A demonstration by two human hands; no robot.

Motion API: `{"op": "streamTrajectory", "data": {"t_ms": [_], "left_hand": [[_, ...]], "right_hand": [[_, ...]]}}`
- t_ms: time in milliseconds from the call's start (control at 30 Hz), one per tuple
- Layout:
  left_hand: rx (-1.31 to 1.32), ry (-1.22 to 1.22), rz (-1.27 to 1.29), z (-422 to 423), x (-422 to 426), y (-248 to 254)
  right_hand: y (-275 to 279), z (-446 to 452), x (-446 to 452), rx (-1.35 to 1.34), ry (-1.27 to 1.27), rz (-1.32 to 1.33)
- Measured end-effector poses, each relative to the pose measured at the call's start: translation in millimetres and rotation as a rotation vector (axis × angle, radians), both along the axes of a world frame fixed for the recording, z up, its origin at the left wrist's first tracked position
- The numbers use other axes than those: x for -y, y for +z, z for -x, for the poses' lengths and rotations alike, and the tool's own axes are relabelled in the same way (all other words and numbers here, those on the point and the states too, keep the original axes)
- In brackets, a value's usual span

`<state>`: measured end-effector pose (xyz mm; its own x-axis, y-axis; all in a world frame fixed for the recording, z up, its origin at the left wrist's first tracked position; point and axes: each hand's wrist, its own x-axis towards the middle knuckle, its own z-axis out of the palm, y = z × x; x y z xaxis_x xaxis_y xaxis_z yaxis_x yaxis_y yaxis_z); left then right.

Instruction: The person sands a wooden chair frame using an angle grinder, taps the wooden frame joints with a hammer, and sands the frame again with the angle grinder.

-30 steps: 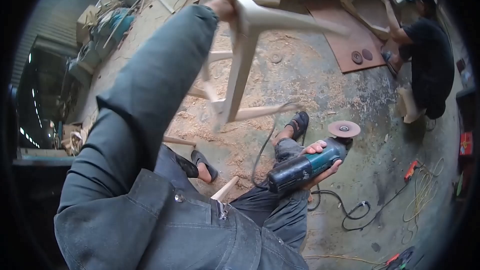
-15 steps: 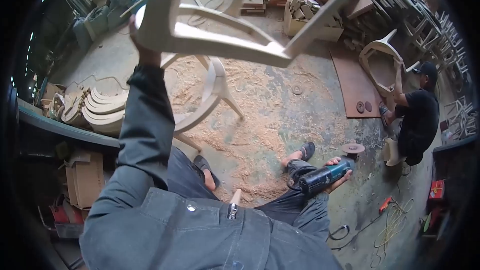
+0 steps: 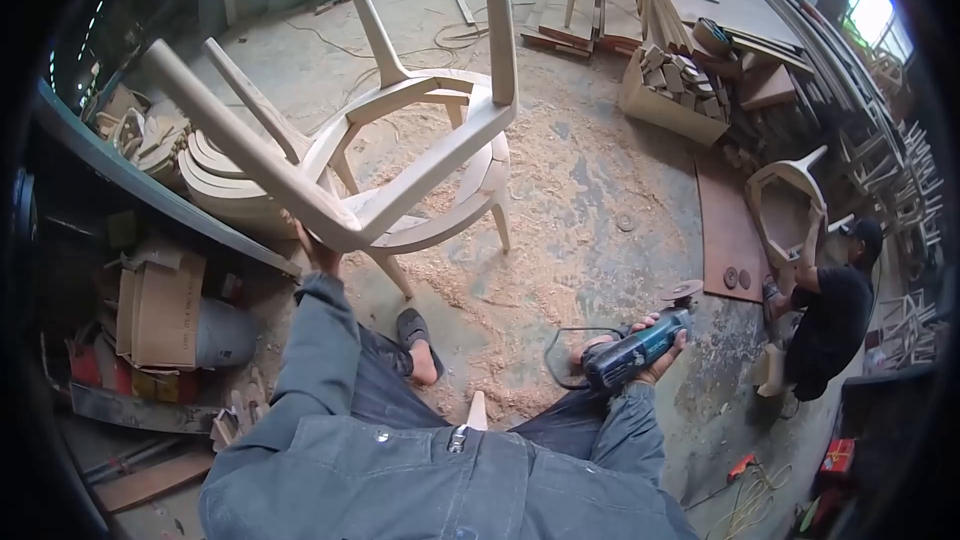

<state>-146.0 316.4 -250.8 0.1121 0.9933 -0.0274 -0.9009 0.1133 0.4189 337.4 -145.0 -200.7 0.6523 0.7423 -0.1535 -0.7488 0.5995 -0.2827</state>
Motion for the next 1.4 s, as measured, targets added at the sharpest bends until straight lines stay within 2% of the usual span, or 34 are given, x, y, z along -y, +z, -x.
{"op": "streamTrajectory", "data": {"t_ms": [33, 100, 167, 233, 267, 300, 333, 367, 433, 533, 667, 733, 767, 833, 900, 967, 1033, 1067, 1100, 1167, 1233, 1267, 1333, 1400], "left_hand": [[-0.101, -0.131, 0.006, 12, 4, 1], [-0.331, -0.053, 0.237, 23, 22, 16], [-0.229, 0.049, 0.368, 7, 8, -12], [-0.719, 0.305, 0.167, -19, 10, -41], [-0.715, 0.292, 0.170, 18, -20, -130], [-0.480, 0.089, 0.237, 19, -53, -205], [-0.460, -0.020, 0.398, -11, 18, -75], [-0.384, -0.156, 0.516, -14, 19, -52], [-0.475, -0.135, 0.435, -10, 9, -69], [-0.396, -0.206, 0.384, -13, -1, -78], [-0.359, -0.255, 0.380, -19, 27, -35], [-0.464, -0.216, 0.652, -32, 48, 16], [-0.468, -0.212, 0.644, -33, 45, -9], [-0.207, -0.187, 0.340, -43, 59, -75], [-0.345, -0.114, 0.329, -93, 116, -14], [-0.254, -0.087, 0.351, -128, 158, -7], [-0.340, 0.199, 0.468, -159, 203, 10], [-0.330, 0.216, 0.480, -156, 208, -2], [-0.366, 0.175, 0.474, -159, 210, -25], [-0.397, 0.131, 0.465, -158, 211, -29], [-0.399, 0.012, 0.430, -147, 215, -13], [-0.396, 0.014, 0.426, -141, 217, -12], [-0.428, -0.170, 0.485, -131, 209, -13], [-0.443, -0.149, 0.523, -131, 216, 0]], "right_hand": [[0, -1, -7, 0.028, -0.007, 0.055], [12, 4, 2, 0.018, 0.043, 0.083], [4, 2, -15, 0.011, 0.095, 0.076], [4, 7, -28, -0.001, 0.074, 0.112], [7, 10, -33, 0.020, 0.131, 0.103], [10, 13, -34, 0.039, 0.195, 0.106], [28, 17, -14, 0.092, 0.190, 0.161], [34, 24, -24, 0.047, 0.165, 0.167], [34, 25, -28, 0.032, 0.175, 0.170], [29, 21, -30, 0.047, 0.158, 0.202], [31, 13, -2, 0.064, 0.183, 0.217], [39, 16, 0, 0.041, 0.174, 0.208], [42, 18, -2, 0.022, 0.155, 0.189], [52, 14, 14, 0.013, 0.164, 0.131], [51, 12, 22, 0.007, 0.176, 0.111], [47, 11, 17, -0.057, 0.148, 0.052], [48, 7, 33, -0.053, 0.177, 0.070], [46, 6, 34, -0.030, 0.189, 0.093], [46, 5, 35, -0.006, 0.193, 0.112], [48, 6, 33, 0.009, 0.205, 0.139], [52, 11, 35, 0.034, 0.248, 0.156], [55, 14, 39, 0.039, 0.193, 0.174], [56, 15, 42, 0.041, 0.177, 0.188], [53, 12, 47, 0.034, 0.160, 0.202]]}}
